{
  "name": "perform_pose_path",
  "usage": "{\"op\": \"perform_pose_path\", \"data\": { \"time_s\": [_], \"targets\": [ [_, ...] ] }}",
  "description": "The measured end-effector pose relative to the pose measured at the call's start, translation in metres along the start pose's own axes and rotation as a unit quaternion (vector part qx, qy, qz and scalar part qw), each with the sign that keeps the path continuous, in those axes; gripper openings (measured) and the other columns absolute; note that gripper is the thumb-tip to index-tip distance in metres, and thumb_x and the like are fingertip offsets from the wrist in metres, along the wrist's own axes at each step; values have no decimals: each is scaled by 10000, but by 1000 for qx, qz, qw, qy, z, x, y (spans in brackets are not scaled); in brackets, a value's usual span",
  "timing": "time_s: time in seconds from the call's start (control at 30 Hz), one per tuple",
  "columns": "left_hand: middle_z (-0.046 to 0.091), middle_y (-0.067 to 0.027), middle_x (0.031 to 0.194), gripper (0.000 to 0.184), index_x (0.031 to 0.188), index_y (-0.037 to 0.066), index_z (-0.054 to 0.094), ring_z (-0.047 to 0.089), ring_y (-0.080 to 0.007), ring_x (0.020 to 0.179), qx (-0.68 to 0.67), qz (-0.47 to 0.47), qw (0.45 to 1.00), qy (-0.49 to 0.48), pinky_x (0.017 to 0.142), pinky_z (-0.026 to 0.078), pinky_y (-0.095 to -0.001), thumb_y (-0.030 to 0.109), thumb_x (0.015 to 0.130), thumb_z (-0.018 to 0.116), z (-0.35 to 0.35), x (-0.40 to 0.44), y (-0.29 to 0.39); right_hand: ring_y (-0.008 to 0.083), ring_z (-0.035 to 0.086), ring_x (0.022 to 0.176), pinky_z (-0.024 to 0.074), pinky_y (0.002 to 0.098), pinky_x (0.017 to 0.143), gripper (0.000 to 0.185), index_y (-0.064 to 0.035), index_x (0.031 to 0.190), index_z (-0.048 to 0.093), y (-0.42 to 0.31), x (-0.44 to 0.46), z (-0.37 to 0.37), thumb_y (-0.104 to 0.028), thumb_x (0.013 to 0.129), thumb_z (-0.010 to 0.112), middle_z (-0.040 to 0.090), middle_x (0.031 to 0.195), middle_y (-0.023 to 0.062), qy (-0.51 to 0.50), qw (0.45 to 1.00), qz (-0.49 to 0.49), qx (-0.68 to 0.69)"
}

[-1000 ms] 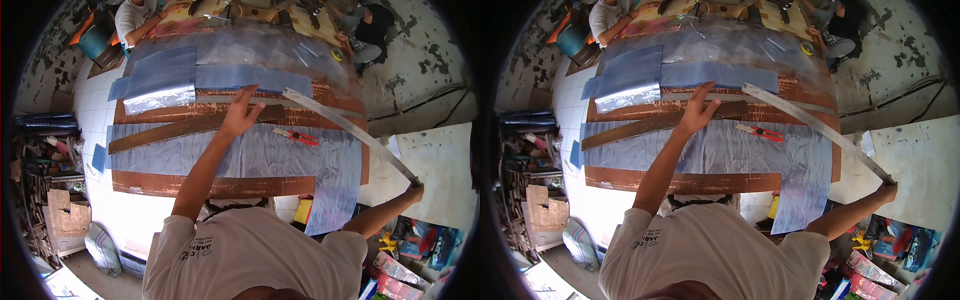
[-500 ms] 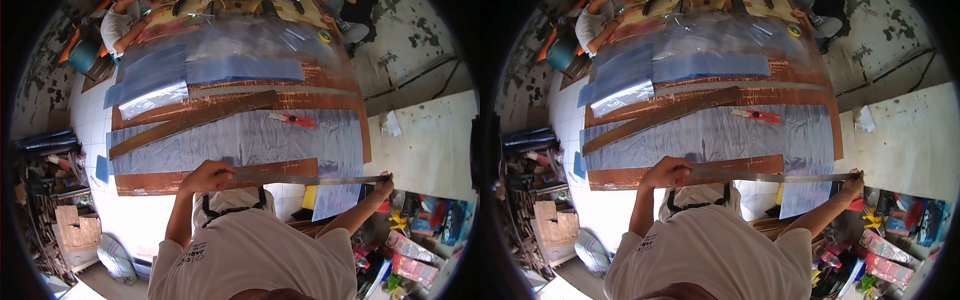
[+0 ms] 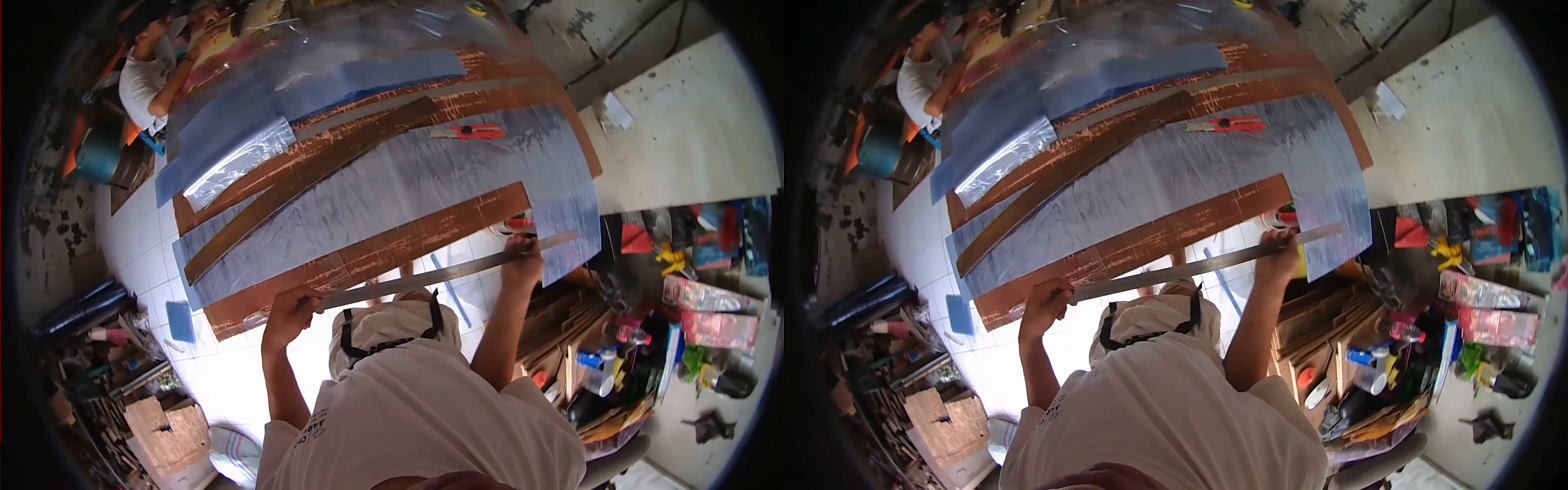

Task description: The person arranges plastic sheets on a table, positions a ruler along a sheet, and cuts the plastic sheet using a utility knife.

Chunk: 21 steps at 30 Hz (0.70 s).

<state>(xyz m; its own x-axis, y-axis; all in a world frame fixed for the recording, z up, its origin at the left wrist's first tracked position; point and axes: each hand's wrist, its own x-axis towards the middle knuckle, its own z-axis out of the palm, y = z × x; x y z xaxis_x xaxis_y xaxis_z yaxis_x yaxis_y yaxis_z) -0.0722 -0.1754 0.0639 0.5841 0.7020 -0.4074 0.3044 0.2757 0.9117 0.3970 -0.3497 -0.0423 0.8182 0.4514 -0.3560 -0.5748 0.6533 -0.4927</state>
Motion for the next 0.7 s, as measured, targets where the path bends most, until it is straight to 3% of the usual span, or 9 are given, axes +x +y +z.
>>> {"op": "perform_pose_path", "data": {
  "time_s": [0.07,0.17,0.3,0.4,0.5,0.6,0.7],
  "targets": [
    [647,-15,748,73,968,-6,692,505,-38,549,6,0,1000,-20,481,402,-216,41,946,641,0,-4,-6,201,549,774,465,401,746,175,-134,1020,554,6,-52,12,-293,1047,484,546,815,-1,157,986,2,-52],
    [649,-9,753,68,965,0,699,512,-39,567,23,22,998,-62,501,412,-224,42,939,653,7,-2,-14,202,539,729,461,420,721,204,-111,949,504,-23,-76,-24,-293,1039,487,525,791,10,235,971,11,-48],
    [661,-22,755,81,958,-11,698,563,-69,616,84,81,984,-138,562,459,-249,59,939,662,40,18,-9,184,509,644,474,323,575,223,-89,911,491,-68,-117,-25,-268,1025,563,496,753,25,285,954,-87,-18],
    [689,-82,761,134,976,8,710,646,-145,655,107,97,971,-189,627,516,-308,124,911,693,60,33,-11,155,480,625,464,290,540,218,-97,903,498,-97,-132,-49,-258,1025,580,475,736,15,253,955,-152,8],
    [720,-167,829,202,977,72,745,708,-314,768,317,109,910,-244,715,547,-391,215,839,714,73,35,10,147,481,616,459,282,529,211,-98,892,505,-103,-140,-54,-241,1025,584,475,723,11,280,940,-195,-9],
    [735,-142,865,203,1021,51,725,711,-299,810,404,110,875,-243,734,553,-377,194,877,715,95,24,47,153,497,594,471,298,528,185,-100,911,503,-88,-142,-46,-223,1023,586,500,737,20,246,953,-176,0],
    [735,-134,965,254,1067,48,706,707,-319,867,384,156,878,-240,769,557,-385,212,875,734,111,25,35,167,515,603,477,319,540,149,-101,940,502,-50,-130,-39,-200,1027,573,529,760,32,241,954,-176,-39]
  ]
}}
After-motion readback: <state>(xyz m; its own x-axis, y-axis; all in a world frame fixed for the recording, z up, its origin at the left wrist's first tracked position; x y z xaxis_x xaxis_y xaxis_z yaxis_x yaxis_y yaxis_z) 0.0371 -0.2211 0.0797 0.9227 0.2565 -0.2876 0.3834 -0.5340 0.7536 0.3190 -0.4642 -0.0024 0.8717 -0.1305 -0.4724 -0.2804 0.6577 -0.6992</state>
